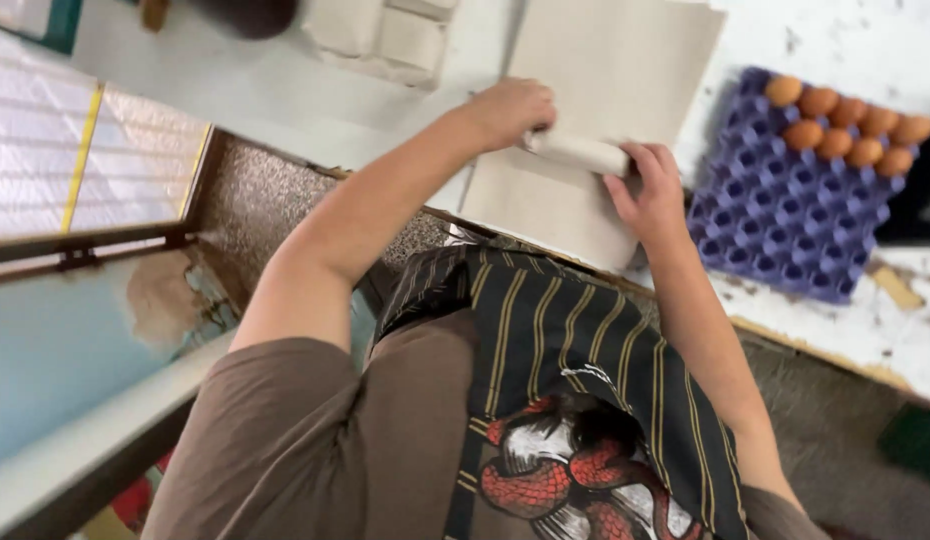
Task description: The person is wrapping eggs in paper sheets for protection and packaging at a counter.
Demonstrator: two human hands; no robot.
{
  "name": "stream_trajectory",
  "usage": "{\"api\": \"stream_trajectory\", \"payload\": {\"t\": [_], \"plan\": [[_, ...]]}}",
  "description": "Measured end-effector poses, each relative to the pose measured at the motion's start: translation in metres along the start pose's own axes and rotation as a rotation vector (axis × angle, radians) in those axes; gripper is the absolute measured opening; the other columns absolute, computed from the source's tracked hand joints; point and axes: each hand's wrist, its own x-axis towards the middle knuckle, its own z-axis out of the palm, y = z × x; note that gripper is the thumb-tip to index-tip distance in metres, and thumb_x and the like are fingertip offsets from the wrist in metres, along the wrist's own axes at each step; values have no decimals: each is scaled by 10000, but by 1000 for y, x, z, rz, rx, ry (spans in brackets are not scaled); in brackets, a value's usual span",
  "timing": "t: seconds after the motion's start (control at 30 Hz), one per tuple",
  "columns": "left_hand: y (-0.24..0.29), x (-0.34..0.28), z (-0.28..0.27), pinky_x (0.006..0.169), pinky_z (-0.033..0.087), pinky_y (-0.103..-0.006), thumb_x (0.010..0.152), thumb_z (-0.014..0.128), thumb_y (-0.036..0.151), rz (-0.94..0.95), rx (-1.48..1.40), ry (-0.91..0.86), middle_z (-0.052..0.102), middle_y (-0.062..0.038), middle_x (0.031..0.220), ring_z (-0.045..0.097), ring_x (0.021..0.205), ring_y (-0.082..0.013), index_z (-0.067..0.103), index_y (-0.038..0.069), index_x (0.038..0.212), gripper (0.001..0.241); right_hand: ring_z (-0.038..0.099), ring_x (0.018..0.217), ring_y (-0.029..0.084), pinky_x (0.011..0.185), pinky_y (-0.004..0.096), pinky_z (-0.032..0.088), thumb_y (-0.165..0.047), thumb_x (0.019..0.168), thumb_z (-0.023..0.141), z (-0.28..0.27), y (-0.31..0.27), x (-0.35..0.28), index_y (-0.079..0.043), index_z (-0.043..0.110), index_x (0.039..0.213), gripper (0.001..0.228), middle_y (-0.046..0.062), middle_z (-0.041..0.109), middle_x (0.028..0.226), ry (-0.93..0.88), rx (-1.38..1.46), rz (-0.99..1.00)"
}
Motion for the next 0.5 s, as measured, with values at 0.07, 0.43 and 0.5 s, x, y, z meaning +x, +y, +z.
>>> {"api": "stream_trajectory", "payload": {"t": [0.07,0.43,0.5], "plan": [[6,3,6,865,533,-423,1065,831,203,-84,-20,95,662,-22,1002,604,967,-247,697,162,940,187,681,1216,427,1041,512,586,-150,1154,825,1,-6,1,45,695,1541,453,256,657,1363,-20,-3,11],[17,-155,84,873,513,-485,1174,656,172,-264,342,942,681,-72,1154,657,1146,-327,725,133,1105,105,742,1256,455,1083,535,638,-195,1131,913,11,8,-5,0,759,1519,461,180,675,1344,41,-19,24],[-12,-228,87,914,497,-461,1147,566,82,-580,591,861,679,-116,1133,653,1106,-324,727,119,1139,165,739,1253,450,1097,545,634,-131,1141,895,7,-2,-2,1,754,1526,430,174,667,1352,27,-24,82]]}}
